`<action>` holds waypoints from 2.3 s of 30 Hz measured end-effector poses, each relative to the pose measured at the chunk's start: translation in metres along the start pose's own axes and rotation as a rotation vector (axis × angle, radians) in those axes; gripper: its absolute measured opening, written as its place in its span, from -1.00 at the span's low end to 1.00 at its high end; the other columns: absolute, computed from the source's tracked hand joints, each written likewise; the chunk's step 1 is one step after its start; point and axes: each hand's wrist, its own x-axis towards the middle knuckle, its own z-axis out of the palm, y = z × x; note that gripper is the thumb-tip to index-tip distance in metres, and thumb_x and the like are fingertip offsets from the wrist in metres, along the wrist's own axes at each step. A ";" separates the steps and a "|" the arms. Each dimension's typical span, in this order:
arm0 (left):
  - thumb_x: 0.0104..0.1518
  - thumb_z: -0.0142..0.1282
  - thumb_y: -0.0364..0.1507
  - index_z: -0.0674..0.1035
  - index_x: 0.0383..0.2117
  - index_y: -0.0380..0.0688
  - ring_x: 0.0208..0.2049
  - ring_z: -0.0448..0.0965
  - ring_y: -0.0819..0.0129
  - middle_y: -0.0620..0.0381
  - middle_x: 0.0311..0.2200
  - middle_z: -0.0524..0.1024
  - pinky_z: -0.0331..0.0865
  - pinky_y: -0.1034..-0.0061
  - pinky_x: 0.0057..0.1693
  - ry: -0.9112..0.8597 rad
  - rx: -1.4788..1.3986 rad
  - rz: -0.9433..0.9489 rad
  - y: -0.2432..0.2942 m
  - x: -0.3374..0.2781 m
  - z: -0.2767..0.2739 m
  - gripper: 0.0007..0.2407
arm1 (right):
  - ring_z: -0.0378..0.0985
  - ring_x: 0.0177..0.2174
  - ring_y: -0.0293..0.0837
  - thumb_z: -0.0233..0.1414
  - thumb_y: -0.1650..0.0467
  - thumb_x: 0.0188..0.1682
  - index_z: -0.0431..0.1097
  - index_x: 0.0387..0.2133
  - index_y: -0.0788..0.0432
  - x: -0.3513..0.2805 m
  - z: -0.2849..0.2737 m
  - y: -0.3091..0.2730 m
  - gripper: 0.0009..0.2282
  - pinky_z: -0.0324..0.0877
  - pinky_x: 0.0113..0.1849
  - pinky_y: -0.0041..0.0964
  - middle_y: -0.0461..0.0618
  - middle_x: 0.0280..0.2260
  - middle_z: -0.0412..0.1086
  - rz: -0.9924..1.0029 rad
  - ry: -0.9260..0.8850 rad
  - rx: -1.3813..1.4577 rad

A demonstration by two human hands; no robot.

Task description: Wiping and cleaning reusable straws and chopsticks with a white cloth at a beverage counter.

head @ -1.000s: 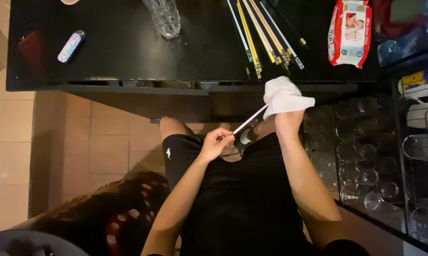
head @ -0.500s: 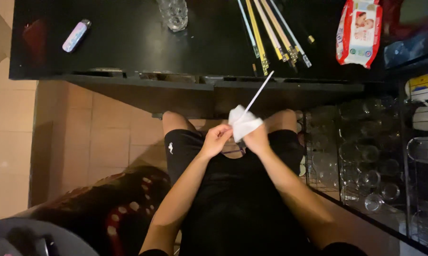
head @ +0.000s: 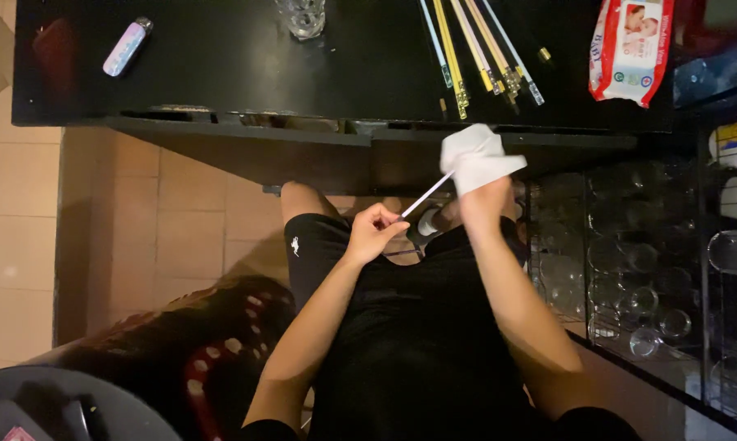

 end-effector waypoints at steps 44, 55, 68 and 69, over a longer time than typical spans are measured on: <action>0.33 0.04 -0.42 0.66 -0.14 -0.26 -0.27 0.62 0.52 0.17 -0.32 0.65 0.48 0.62 -0.14 -0.236 -0.077 -0.049 0.007 0.003 -0.001 -0.81 | 0.51 -0.08 -0.15 0.10 0.42 0.12 0.29 0.01 0.19 0.050 -0.076 -0.033 -0.76 0.49 0.02 -0.16 -0.01 -0.07 0.37 0.181 0.051 0.756; 0.29 0.13 -0.40 0.65 -0.11 -0.27 -0.45 0.57 0.61 0.18 -0.45 0.63 0.37 0.72 -0.35 0.283 -0.047 0.014 0.102 0.069 0.021 -0.80 | 0.51 -0.06 -0.11 0.09 0.30 0.08 0.23 0.09 0.13 -0.048 -0.054 -0.004 -0.64 0.48 0.00 -0.06 -0.06 -0.04 0.38 0.445 -0.176 0.764; 0.23 0.21 -0.36 0.65 -0.09 -0.23 -0.53 0.63 0.56 0.11 -0.53 0.66 0.46 0.64 -0.33 0.249 0.444 0.224 0.190 0.128 -0.017 -0.77 | 0.52 -0.10 -0.16 0.07 0.35 0.07 0.31 0.14 0.25 -0.088 -0.034 0.017 -0.61 0.45 -0.08 -0.22 -0.04 -0.03 0.44 0.621 -0.484 0.718; 0.27 0.18 -0.39 0.54 0.07 -0.21 -0.54 0.55 0.55 0.12 -0.50 0.64 0.40 0.62 -0.36 0.237 0.288 0.294 0.198 0.139 -0.026 -0.72 | 0.53 -0.09 -0.16 0.06 0.34 0.07 0.30 0.14 0.22 -0.089 -0.035 0.021 -0.62 0.46 -0.08 -0.22 -0.05 -0.03 0.44 0.659 -0.458 0.716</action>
